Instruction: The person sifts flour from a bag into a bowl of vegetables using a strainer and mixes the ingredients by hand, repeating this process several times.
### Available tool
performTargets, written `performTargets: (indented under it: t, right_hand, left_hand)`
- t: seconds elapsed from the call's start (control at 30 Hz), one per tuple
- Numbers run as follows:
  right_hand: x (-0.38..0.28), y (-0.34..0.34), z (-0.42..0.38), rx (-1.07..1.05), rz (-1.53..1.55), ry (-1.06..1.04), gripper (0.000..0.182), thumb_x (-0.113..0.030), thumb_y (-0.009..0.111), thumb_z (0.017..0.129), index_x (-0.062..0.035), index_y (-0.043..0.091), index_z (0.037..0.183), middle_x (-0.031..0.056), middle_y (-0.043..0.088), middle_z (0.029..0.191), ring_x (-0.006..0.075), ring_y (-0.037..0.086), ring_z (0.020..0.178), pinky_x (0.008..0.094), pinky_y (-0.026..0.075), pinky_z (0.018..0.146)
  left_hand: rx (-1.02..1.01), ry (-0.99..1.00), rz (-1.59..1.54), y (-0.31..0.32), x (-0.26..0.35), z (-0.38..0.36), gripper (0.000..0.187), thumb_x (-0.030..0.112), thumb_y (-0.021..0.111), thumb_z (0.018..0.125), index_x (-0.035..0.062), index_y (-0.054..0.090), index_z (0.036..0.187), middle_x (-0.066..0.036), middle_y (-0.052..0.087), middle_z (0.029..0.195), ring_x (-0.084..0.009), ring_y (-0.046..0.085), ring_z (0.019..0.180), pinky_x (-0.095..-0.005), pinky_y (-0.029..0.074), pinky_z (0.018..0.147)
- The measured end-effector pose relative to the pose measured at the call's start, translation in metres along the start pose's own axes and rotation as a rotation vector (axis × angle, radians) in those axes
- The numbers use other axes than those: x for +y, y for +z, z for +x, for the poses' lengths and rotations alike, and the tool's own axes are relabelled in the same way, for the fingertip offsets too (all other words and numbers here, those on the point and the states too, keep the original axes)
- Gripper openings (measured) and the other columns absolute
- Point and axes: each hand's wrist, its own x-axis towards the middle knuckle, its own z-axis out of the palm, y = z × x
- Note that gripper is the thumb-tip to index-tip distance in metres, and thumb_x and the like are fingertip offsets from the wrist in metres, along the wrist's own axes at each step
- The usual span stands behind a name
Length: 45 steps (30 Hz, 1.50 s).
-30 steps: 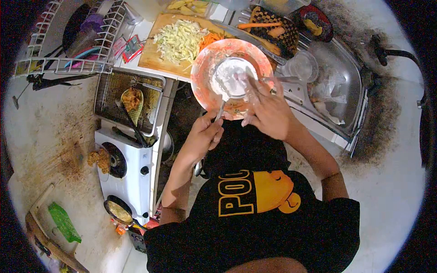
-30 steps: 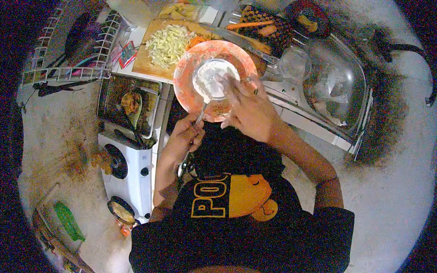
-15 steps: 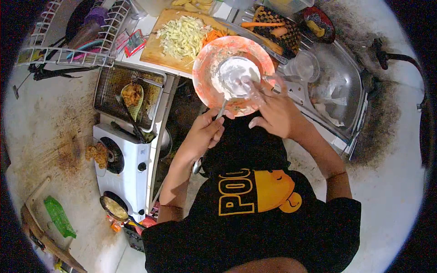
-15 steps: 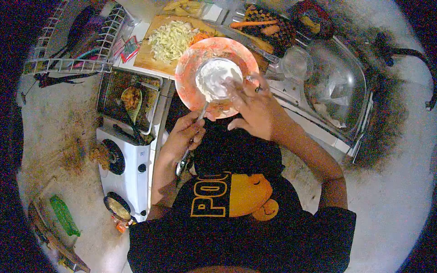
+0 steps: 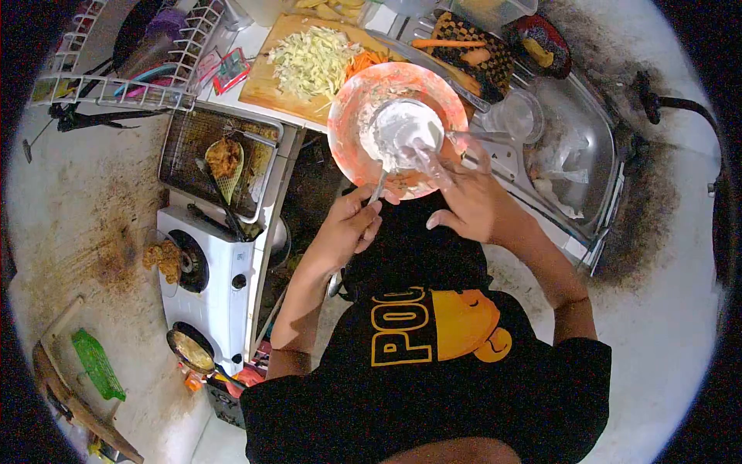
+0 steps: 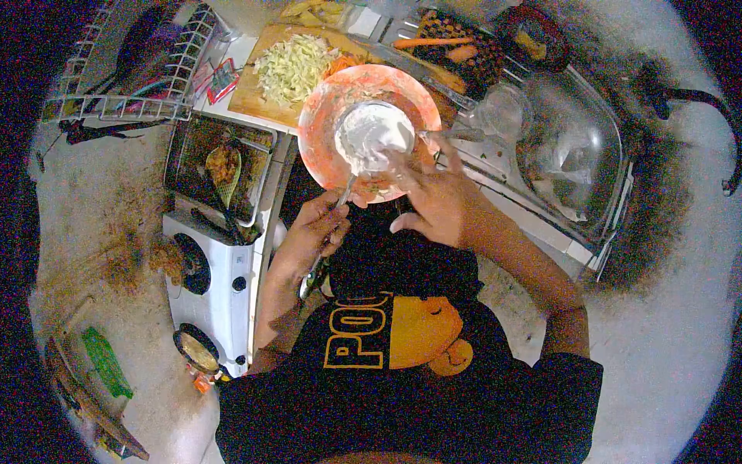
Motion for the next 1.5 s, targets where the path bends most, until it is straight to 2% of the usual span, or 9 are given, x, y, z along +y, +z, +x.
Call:
performTargets:
  t: [0.37, 0.73, 0.93, 1.03, 1.1, 1.2, 1.27, 1.37, 1.5]
  right_hand:
    - [0.012, -0.002, 0.030, 0.143, -0.189, -0.030, 0.080, -0.049, 0.057, 0.079, 0.0042, 0.033, 0.134, 0.0221, 0.046, 0.130, 0.0304, 0.040, 0.127, 0.0520, 0.010, 0.110]
    - [-0.002, 0.000, 0.011, 0.044, 0.039, -0.040, 0.088, -0.043, 0.065, 0.076, -0.0003, 0.022, 0.140, 0.0195, 0.042, 0.134, 0.0323, 0.031, 0.132, 0.0539, 0.007, 0.109]
    - [0.014, -0.015, 0.006, 0.155, 0.061, 0.072, 0.056, -0.029, 0.062, 0.082, 0.0014, 0.045, 0.126, 0.0198, 0.055, 0.119, 0.0331, 0.042, 0.122, 0.0489, 0.010, 0.108]
    - [0.024, -0.013, 0.005, 0.366, 0.145, 0.098, 0.047, -0.022, 0.061, 0.082, 0.0021, 0.049, 0.121, 0.0184, 0.058, 0.114, 0.0336, 0.043, 0.120, 0.0491, 0.012, 0.108]
    - [0.023, -0.012, 0.005, 0.422, 0.051, 0.088, 0.045, -0.011, 0.054, 0.086, 0.0023, 0.043, 0.128, 0.0175, 0.058, 0.119, 0.0322, 0.048, 0.117, 0.0463, 0.023, 0.106]
    - [0.024, -0.007, 0.007, 0.530, 0.052, 0.170, 0.038, -0.004, 0.060, 0.081, -0.0017, 0.055, 0.119, 0.0138, 0.066, 0.103, 0.0315, 0.051, 0.113, 0.0417, 0.037, 0.098]
    - [0.024, -0.006, 0.008, 0.687, 0.002, 0.257, 0.028, -0.001, 0.069, 0.073, -0.0058, 0.067, 0.101, 0.0090, 0.069, 0.090, 0.0292, 0.055, 0.108, 0.0372, 0.044, 0.090]
    - [0.025, -0.003, 0.014, 0.743, 0.099, 0.407, 0.020, -0.003, 0.074, 0.068, -0.0072, 0.071, 0.087, 0.0069, 0.069, 0.090, 0.0270, 0.058, 0.105, 0.0377, 0.044, 0.090]
    - [0.022, -0.009, 0.024, 0.732, 0.058, 0.307, 0.020, -0.002, 0.076, 0.066, -0.0064, 0.070, 0.084, 0.0062, 0.069, 0.087, 0.0245, 0.059, 0.105, 0.0356, 0.047, 0.086]
  left_hand:
    - [-0.059, -0.021, 0.025, 0.002, -0.001, 0.001, 0.021, 0.017, 0.048, 0.093, 0.0082, 0.054, 0.112, 0.008, 0.037, 0.058, -0.0022, 0.032, 0.044, -0.0170, 0.021, 0.037]
    - [-0.020, 0.008, 0.054, 0.006, -0.001, 0.003, 0.018, 0.011, 0.042, 0.096, 0.0082, 0.053, 0.110, 0.006, 0.033, 0.054, -0.0038, 0.030, 0.042, -0.0194, 0.022, 0.037]
    - [-0.002, 0.068, 0.126, 0.003, -0.003, 0.006, 0.023, 0.017, 0.046, 0.095, 0.0077, 0.052, 0.116, 0.008, 0.039, 0.058, -0.0018, 0.033, 0.045, -0.0176, 0.022, 0.037]
    - [0.044, 0.101, 0.203, 0.010, 0.001, 0.005, 0.020, 0.014, 0.044, 0.095, 0.0067, 0.053, 0.112, 0.006, 0.037, 0.057, -0.0028, 0.034, 0.045, -0.0200, 0.026, 0.039]
    - [0.103, 0.118, 0.249, 0.013, 0.000, 0.006, 0.018, 0.010, 0.042, 0.095, 0.0058, 0.054, 0.108, 0.004, 0.035, 0.055, -0.0037, 0.034, 0.045, -0.0221, 0.029, 0.041]
    - [0.135, 0.219, 0.468, 0.016, -0.005, 0.006, 0.019, 0.008, 0.044, 0.093, 0.0030, 0.053, 0.109, -0.007, 0.046, 0.054, -0.0174, 0.049, 0.046, -0.0312, 0.037, 0.047]
    - [0.214, 0.371, 0.661, 0.022, 0.000, 0.002, 0.022, 0.003, 0.045, 0.089, 0.0006, 0.050, 0.110, -0.022, 0.054, 0.064, -0.0378, 0.058, 0.061, -0.0419, 0.042, 0.055]
    - [0.265, 0.380, 0.711, 0.025, 0.006, -0.003, 0.026, 0.001, 0.046, 0.086, 0.0000, 0.049, 0.112, -0.029, 0.056, 0.076, -0.0460, 0.055, 0.076, -0.0485, 0.043, 0.062]
    - [0.294, 0.400, 0.700, 0.018, 0.002, -0.001, 0.027, 0.002, 0.048, 0.085, -0.0004, 0.048, 0.112, -0.029, 0.057, 0.076, -0.0451, 0.057, 0.075, -0.0509, 0.042, 0.064]
